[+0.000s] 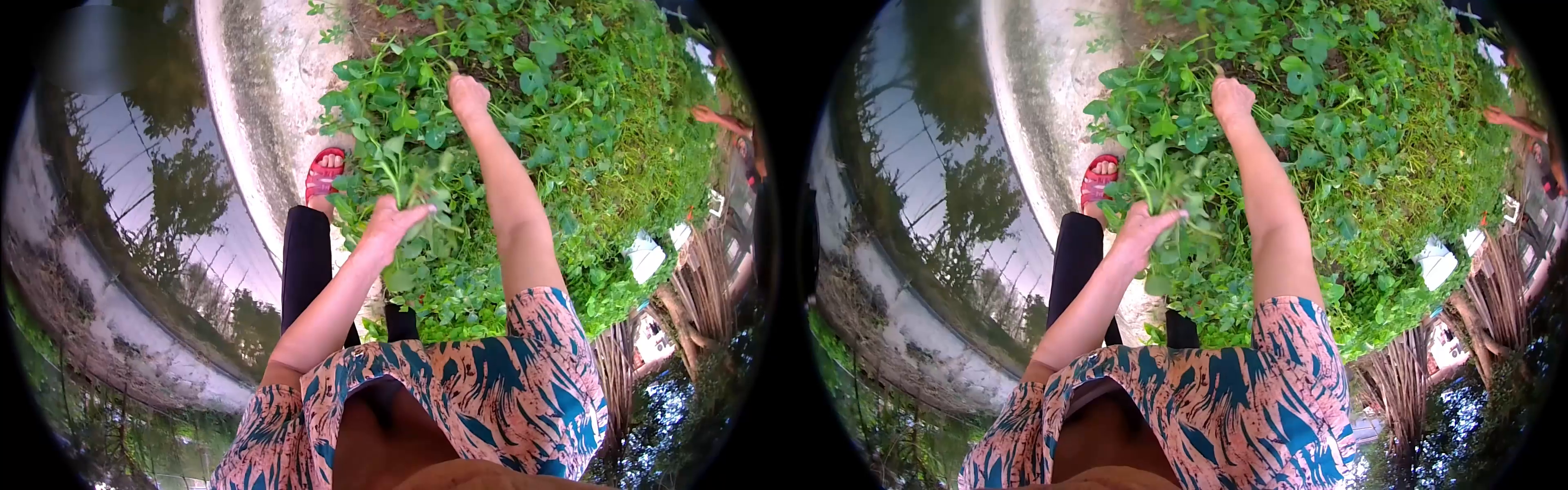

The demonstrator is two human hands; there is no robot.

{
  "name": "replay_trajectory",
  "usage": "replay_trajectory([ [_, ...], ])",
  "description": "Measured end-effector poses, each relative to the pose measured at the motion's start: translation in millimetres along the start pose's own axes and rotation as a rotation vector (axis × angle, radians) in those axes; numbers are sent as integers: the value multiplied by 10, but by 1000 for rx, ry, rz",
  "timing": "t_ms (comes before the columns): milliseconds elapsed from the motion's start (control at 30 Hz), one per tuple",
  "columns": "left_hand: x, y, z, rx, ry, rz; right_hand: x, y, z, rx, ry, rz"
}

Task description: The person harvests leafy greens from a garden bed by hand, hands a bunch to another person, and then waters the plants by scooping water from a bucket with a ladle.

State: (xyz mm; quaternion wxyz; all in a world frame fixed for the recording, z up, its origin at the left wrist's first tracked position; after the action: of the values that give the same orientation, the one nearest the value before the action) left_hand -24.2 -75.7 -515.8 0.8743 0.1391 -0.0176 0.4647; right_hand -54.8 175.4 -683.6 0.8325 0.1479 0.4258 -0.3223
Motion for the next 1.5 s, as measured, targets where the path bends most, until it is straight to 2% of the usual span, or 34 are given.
replay_trajectory([
  [67,3,-244,-155,131,-134,-251,36,19,-55,8,12,-38],
  [100,-1,-85,-69,168,-162,-463,34,29,-74,12,42,-79],
  [167,76,-165,-89,430,-95,-367,61,48,-108,12,132,-159],
  [267,132,-200,-57,557,-79,-324,79,104,32,5,266,-199],
  [333,169,-185,-35,489,-159,-237,-66,62,266,-77,424,-347],
  [367,205,-151,34,362,-129,-90,-185,22,452,-118,501,-419],
  [400,209,-137,47,418,-65,-24,-399,-92,745,-162,514,-593],
  [433,208,-127,47,474,-2,42,-455,-107,1005,-284,444,-723],
  [467,215,-115,52,526,62,110,-624,-212,1404,-183,212,-955],
  [500,272,-41,109,579,104,90,-777,-325,1778,-159,119,-1192],
  [533,317,-73,111,617,58,49,-963,-417,2100,-95,-91,-1538],
  [567,360,-119,97,659,14,8,-790,-389,2263,-8,-206,-1609],
  [600,399,-161,76,704,-31,-34,-708,-361,2347,-84,-187,-1708],
  [633,389,-231,58,413,-160,54,-648,-282,2292,-185,-213,-1664],
  [667,384,-247,56,321,-220,61,-610,-194,2176,-283,-239,-1616],
  [733,402,-308,61,129,-330,74,-689,-116,1773,-329,63,-1462],
  [767,430,-374,73,135,-375,26,-713,-9,1463,-187,78,-1387],
  [833,470,-523,64,150,-468,-80,-478,533,736,-35,86,-1742],
  [900,519,-455,123,117,-594,-116,-251,1277,386,39,349,-1704],
  [933,499,-468,130,100,-587,-167,-148,1658,345,102,487,-1704],
  [1000,478,-485,97,68,-573,-267,239,2393,408,273,439,-1522],
  [1100,530,-388,128,52,-599,-170,423,2467,711,221,293,-723],
  [1133,540,-361,138,47,-605,-139,441,2375,775,101,381,-423],
  [1200,564,-342,132,39,-571,-118,469,2194,719,103,150,-50],
  [1233,570,-339,130,33,-553,-106,529,2136,667,-18,89,88],
  [1267,569,-330,128,25,-554,-119,462,1970,628,43,-21,204],
  [1333,575,-328,122,7,-545,-133,401,1782,570,-62,-70,485],
  [1433,594,-385,105,-13,-508,-105,564,1735,472,120,-135,343],
  [1500,601,-409,81,53,-459,-150,622,1770,410,355,-196,125],
])
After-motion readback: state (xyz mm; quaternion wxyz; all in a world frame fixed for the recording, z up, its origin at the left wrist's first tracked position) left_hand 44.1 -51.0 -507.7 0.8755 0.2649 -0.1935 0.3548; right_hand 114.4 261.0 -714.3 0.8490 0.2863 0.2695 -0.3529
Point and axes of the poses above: each hand's wrist, its own z-axis away from the middle knuckle, its own x-axis out of the palm, y = z × x, the point moved 1 cm from there along -z, towards the middle knuckle, and after that the axes turned 2 degrees about -y, right-handed, at the moved point
